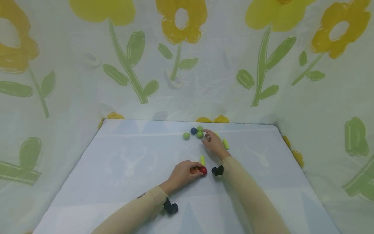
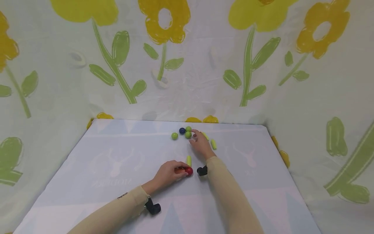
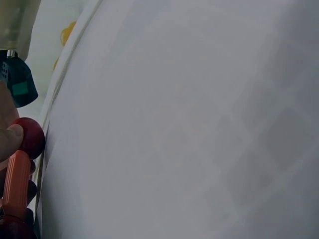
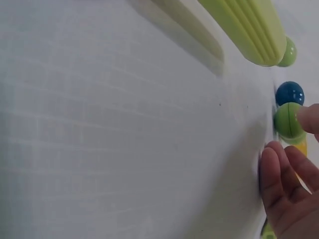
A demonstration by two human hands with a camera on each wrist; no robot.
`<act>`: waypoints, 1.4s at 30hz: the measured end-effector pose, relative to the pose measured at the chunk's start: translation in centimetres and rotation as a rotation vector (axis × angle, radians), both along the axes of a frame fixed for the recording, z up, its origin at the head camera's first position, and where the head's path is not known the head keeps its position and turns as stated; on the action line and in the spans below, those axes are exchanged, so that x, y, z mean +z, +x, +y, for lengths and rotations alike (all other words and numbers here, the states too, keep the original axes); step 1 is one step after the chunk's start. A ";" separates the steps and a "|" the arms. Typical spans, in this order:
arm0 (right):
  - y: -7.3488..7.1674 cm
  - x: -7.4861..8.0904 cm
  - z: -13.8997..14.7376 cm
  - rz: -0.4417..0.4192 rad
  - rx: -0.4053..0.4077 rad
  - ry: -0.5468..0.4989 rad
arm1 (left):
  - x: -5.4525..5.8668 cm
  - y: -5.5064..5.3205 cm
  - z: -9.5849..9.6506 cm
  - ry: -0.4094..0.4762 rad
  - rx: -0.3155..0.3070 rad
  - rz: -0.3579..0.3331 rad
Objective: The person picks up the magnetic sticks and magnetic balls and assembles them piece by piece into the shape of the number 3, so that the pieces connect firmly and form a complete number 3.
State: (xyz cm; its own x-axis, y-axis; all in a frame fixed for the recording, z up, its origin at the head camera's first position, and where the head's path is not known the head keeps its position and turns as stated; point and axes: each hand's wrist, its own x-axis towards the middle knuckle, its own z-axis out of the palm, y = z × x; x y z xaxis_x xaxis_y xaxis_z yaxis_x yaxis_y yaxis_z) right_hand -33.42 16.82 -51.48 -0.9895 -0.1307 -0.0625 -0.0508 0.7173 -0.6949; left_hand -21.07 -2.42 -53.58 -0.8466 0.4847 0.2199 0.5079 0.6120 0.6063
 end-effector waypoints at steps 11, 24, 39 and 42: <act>-0.7 -0.1 -0.5 -0.011 0.068 0.081 | -0.1 0.2 0.1 0.009 0.010 0.005; -0.9 0.2 -1.1 0.021 0.050 0.161 | -0.4 0.1 0.2 0.015 -0.007 0.018; -0.7 0.2 -0.6 0.114 0.047 0.115 | -0.4 0.1 0.2 0.015 0.003 0.023; -0.7 0.0 -0.4 0.089 0.045 0.111 | -0.4 0.1 0.0 0.015 0.005 0.025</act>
State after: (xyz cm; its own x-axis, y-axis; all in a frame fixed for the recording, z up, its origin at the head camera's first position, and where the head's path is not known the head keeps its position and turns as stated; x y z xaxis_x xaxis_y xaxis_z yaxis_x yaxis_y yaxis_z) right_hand -34.13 16.39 -51.45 -0.9849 -0.1727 0.0088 -0.1430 0.7853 -0.6024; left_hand -21.01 -2.41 -54.01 -0.8430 0.4772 0.2483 0.5201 0.6051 0.6028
